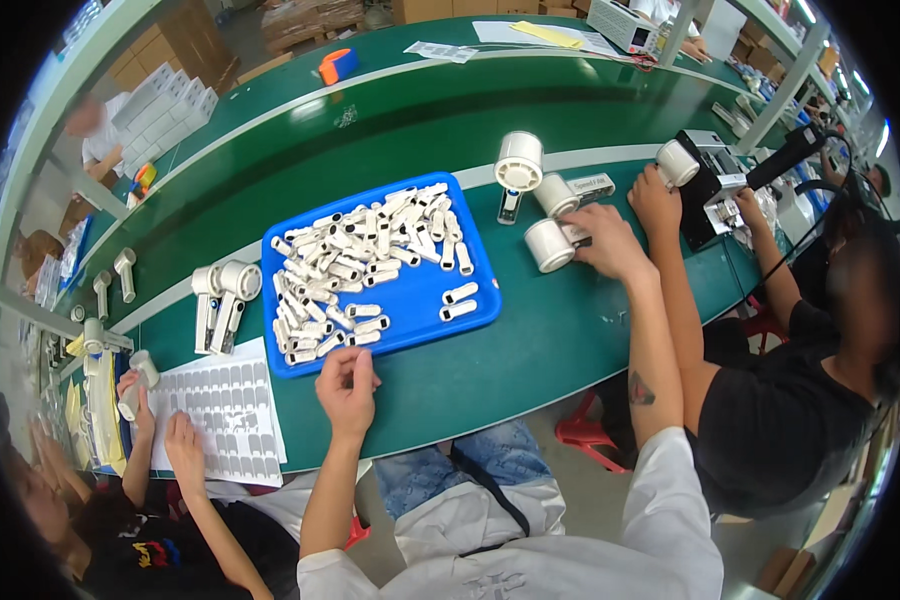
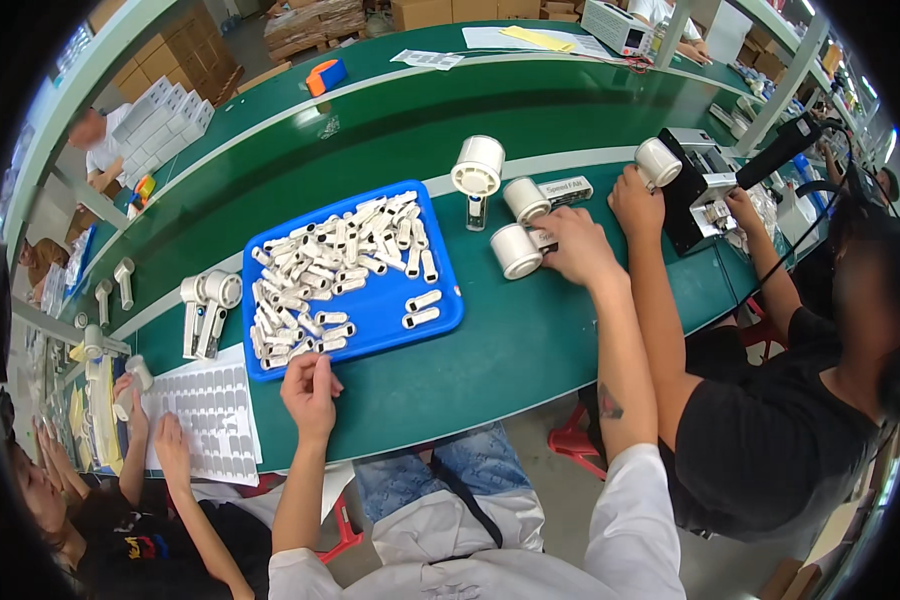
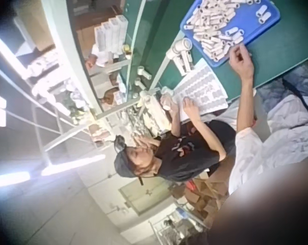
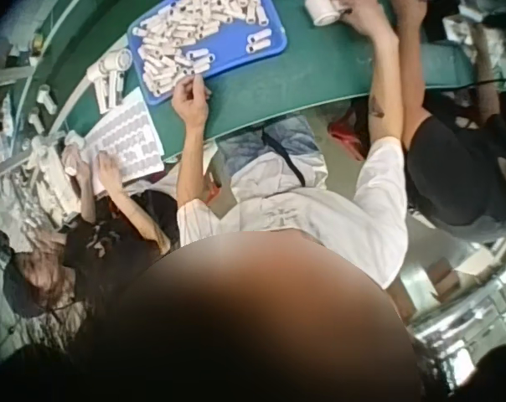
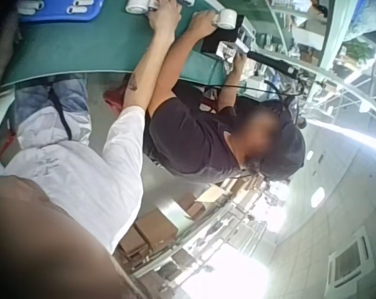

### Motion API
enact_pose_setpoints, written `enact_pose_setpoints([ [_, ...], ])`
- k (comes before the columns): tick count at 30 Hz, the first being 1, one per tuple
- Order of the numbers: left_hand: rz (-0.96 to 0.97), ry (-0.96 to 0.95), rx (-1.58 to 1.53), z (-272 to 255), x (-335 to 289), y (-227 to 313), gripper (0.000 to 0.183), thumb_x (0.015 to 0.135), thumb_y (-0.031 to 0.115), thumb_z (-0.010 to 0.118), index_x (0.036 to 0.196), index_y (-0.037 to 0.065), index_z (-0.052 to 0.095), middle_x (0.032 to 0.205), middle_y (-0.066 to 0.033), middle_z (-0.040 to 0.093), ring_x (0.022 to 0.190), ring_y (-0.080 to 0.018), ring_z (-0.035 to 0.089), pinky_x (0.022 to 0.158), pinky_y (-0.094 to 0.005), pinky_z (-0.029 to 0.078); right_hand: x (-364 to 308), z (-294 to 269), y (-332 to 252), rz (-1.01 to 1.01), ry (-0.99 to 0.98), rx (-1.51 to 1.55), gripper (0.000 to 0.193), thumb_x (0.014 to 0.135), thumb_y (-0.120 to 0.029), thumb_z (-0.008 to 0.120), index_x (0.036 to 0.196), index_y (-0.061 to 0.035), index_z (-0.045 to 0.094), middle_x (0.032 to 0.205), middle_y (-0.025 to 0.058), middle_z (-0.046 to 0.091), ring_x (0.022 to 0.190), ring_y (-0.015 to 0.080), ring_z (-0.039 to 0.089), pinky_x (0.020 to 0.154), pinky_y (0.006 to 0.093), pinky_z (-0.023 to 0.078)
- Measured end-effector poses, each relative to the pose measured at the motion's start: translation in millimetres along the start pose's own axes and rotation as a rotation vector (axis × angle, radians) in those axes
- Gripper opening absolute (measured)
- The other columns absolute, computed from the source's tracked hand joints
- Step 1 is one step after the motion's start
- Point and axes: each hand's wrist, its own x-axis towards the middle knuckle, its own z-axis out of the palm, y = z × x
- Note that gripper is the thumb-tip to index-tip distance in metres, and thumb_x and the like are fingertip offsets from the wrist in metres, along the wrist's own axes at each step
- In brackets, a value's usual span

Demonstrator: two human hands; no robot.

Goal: The person assembles small handheld fans by inserting white plastic handles into fan bodies and attaching circular grilles. They pick components from a blue tray and the table, fit them together by hand, and place the completed units on the table. The process is repeated continuously throughout the clip.

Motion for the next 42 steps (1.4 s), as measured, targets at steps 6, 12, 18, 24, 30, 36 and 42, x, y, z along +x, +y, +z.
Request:
enact_pose_setpoints([
  [6, 0.024, -0.06, -0.037, 6, 1, 3, 0.01, 0.094, 0.01, 0.064, 0.09, 0.001, 0.062, 0.061, -0.0009, 0.06, 0.051, -0.0064, 0.056, 0.047, -0.0205, 0.04, -33, -36, 0, 0.022, -0.041, 0.07, 0.051, 0.063, -0.019, 0.087, 0.109, -0.0071, 0.069, 0.102, 0.0118, 0.061, 0.097, 0.0309, 0.059, 0.085, 0.0386, 0.048],
  [12, -0.003, -0.224, -0.027, 12, 20, 33, 0.011, 0.091, 0.012, 0.068, 0.094, 0.002, 0.065, 0.076, -0.0019, 0.066, 0.065, -0.0072, 0.06, 0.055, -0.0214, 0.043, -102, -21, -44, -0.186, -0.222, 0.709, 0.048, 0.071, -0.03, 0.087, 0.108, -0.0031, 0.071, 0.087, 0.007, 0.058, 0.079, 0.0173, 0.058, 0.072, 0.0296, 0.049],
  [18, 0.24, -0.472, 0.316, 67, 68, 46, 0.019, 0.084, 0.013, 0.073, 0.102, 0.007, 0.069, 0.087, -0.0024, 0.069, 0.077, -0.0114, 0.062, 0.062, -0.0243, 0.045, -98, 14, -87, -0.553, -0.382, 0.572, 0.044, 0.077, -0.036, 0.08, 0.104, -0.0027, 0.07, 0.089, 0.0124, 0.063, 0.085, 0.027, 0.062, 0.075, 0.0363, 0.049],
  [24, 0.285, -0.609, 0.619, 99, 90, 9, 0.03, 0.073, 0.013, 0.08, 0.099, 0.003, 0.069, 0.095, -0.0108, 0.067, 0.08, -0.0228, 0.063, 0.072, -0.0348, 0.052, -102, 36, -78, -0.556, -0.315, 0.727, 0.044, 0.079, -0.037, 0.078, 0.103, -0.0019, 0.068, 0.09, 0.015, 0.065, 0.087, 0.0305, 0.064, 0.073, 0.0393, 0.049],
  [30, 0.257, -0.624, 0.703, 114, 86, 23, 0.025, 0.072, 0.011, 0.08, 0.092, 0.002, 0.069, 0.09, -0.012, 0.065, 0.078, -0.0246, 0.063, 0.071, -0.0355, 0.051, -105, 51, -88, -0.468, -0.315, 0.78, 0.039, 0.083, -0.04, 0.074, 0.101, -0.006, 0.067, 0.077, 0.012, 0.067, 0.072, 0.03, 0.065, 0.062, 0.042, 0.048],
  [36, 0.246, -0.602, 0.746, 115, 85, 24, 0.013, 0.078, 0.005, 0.074, 0.089, 0.001, 0.068, 0.088, -0.0119, 0.064, 0.076, -0.0241, 0.062, 0.07, -0.0363, 0.051, -100, 55, -105, -0.491, -0.328, 0.824, 0.04, 0.079, -0.04, 0.076, 0.096, -0.0046, 0.07, 0.075, 0.0127, 0.07, 0.071, 0.0306, 0.068, 0.062, 0.043, 0.051],
  [42, 0.25, -0.616, 0.717, 117, 83, 33, 0.016, 0.076, 0.003, 0.074, 0.091, 0.001, 0.07, 0.085, -0.0122, 0.065, 0.073, -0.0232, 0.062, 0.07, -0.0345, 0.05, -98, 65, -105, -0.482, -0.299, 0.869, 0.04, 0.078, -0.04, 0.076, 0.096, -0.0044, 0.07, 0.074, 0.012, 0.069, 0.069, 0.0293, 0.067, 0.061, 0.0414, 0.05],
])
